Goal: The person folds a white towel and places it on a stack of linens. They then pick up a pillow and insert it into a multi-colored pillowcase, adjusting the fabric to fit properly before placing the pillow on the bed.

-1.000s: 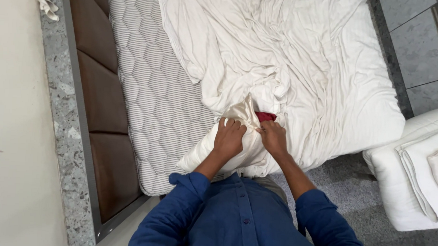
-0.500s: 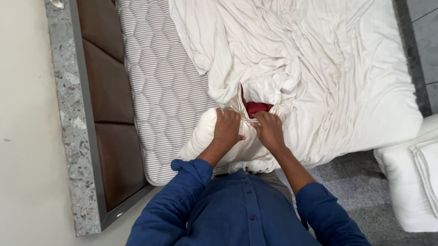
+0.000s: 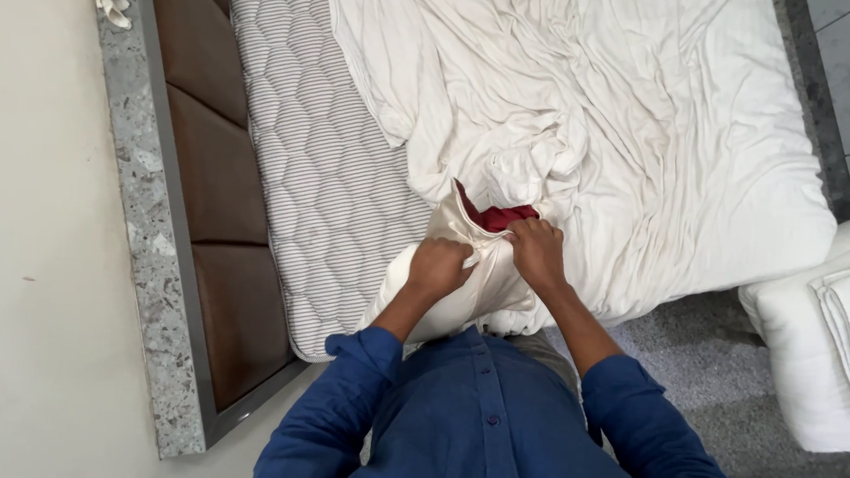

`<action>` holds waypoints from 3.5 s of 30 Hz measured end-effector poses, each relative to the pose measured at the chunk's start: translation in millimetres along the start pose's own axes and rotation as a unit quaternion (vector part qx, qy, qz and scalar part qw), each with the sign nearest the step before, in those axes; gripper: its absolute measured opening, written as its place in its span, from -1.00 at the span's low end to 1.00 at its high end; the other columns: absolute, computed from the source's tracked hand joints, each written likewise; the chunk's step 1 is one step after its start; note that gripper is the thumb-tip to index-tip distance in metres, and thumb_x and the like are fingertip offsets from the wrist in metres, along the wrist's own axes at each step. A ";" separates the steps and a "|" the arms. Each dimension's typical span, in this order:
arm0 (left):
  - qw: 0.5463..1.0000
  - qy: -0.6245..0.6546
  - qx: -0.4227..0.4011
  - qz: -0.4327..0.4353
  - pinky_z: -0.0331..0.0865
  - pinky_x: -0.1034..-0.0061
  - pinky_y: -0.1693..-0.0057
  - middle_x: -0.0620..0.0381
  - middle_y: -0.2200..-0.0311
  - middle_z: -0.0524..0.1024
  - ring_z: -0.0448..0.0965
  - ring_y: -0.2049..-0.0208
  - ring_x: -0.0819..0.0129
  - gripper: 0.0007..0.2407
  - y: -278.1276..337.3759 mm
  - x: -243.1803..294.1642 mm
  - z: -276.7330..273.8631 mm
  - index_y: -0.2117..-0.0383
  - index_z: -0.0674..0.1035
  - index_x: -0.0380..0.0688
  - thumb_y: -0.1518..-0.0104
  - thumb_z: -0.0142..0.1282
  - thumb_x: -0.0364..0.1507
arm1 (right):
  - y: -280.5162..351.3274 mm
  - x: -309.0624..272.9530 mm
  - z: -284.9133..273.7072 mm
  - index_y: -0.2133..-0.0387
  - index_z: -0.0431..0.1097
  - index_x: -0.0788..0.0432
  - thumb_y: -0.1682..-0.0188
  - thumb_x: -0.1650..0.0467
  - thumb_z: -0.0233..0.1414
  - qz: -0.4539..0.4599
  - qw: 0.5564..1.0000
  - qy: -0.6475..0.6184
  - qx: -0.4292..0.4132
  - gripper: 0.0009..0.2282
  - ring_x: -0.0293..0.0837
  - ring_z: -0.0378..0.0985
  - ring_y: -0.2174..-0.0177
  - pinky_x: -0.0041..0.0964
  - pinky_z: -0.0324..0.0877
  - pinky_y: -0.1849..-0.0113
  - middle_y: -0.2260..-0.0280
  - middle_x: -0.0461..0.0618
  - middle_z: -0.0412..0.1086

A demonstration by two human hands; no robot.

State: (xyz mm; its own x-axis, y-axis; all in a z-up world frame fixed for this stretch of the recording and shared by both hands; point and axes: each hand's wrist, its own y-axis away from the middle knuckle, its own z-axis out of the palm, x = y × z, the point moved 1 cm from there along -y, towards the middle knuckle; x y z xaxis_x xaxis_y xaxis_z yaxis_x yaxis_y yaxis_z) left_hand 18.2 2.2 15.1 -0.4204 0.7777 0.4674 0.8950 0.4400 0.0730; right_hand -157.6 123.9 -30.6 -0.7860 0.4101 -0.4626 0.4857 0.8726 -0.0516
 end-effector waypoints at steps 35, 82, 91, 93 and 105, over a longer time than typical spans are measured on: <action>0.979 0.058 0.125 0.153 0.26 0.34 0.13 0.15 0.47 0.50 0.48 0.36 0.22 -0.90 121.8 -35.9 -10.7 0.51 0.55 -0.10 0.13 0.25 -0.51 | 14.9 35.7 -7.3 0.02 0.42 0.24 -0.04 0.21 0.13 0.227 0.840 -0.467 -0.156 -0.62 -0.17 0.42 0.12 -0.24 0.30 0.05 0.13 -0.02 0.45; 0.979 0.163 0.119 0.009 0.39 0.23 0.03 -0.12 0.22 0.43 0.45 0.14 0.01 -0.82 18.4 -6.8 -16.9 0.39 0.59 -0.26 -0.12 0.25 -0.36 | -53.1 -53.8 -47.2 0.26 0.54 0.13 0.09 0.32 0.26 -0.041 0.998 -0.041 -0.013 -0.80 0.04 0.40 0.08 0.00 0.28 0.03 0.17 0.01 0.40; 0.983 0.104 0.137 -0.064 0.43 0.16 0.03 -0.18 0.15 0.46 0.50 0.15 -0.10 -0.74 9.2 -20.0 9.0 0.29 0.61 -0.34 -0.03 0.30 -0.36 | -71.2 -27.9 -28.8 0.38 0.49 0.13 0.12 0.38 0.28 0.015 0.993 -0.097 0.058 -0.86 0.06 0.48 0.19 -0.05 0.38 0.19 0.26 0.00 0.44; 0.990 0.085 0.106 -0.048 0.44 0.16 0.08 -0.10 0.21 0.47 0.52 0.18 -0.03 -0.81 6.1 -18.4 6.3 0.33 0.62 -0.27 -0.07 0.28 -0.38 | -72.7 -21.1 -28.5 0.38 0.47 0.16 0.11 0.36 0.31 0.060 0.994 -0.081 0.046 -0.82 0.02 0.50 0.27 -0.07 0.39 0.24 0.30 0.01 0.43; 0.988 0.130 0.075 0.037 0.43 0.20 0.22 0.04 0.38 0.48 0.56 0.30 0.09 -0.88 0.1 21.5 -4.0 0.47 0.61 -0.16 -0.18 0.18 -0.41 | -52.2 34.8 -48.7 0.42 0.42 0.18 0.13 0.39 0.32 0.152 0.968 -0.144 0.137 -0.80 -0.07 0.55 0.40 -0.18 0.43 0.31 0.34 0.02 0.41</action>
State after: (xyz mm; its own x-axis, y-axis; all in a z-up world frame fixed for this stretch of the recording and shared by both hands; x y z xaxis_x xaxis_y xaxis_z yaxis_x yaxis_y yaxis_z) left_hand 9.9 17.1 28.7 -0.2841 0.6770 0.6789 0.8815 0.4630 -0.0929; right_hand -229.0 105.5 -0.9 -0.4703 0.5116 -0.7191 0.7925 0.6033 -0.0891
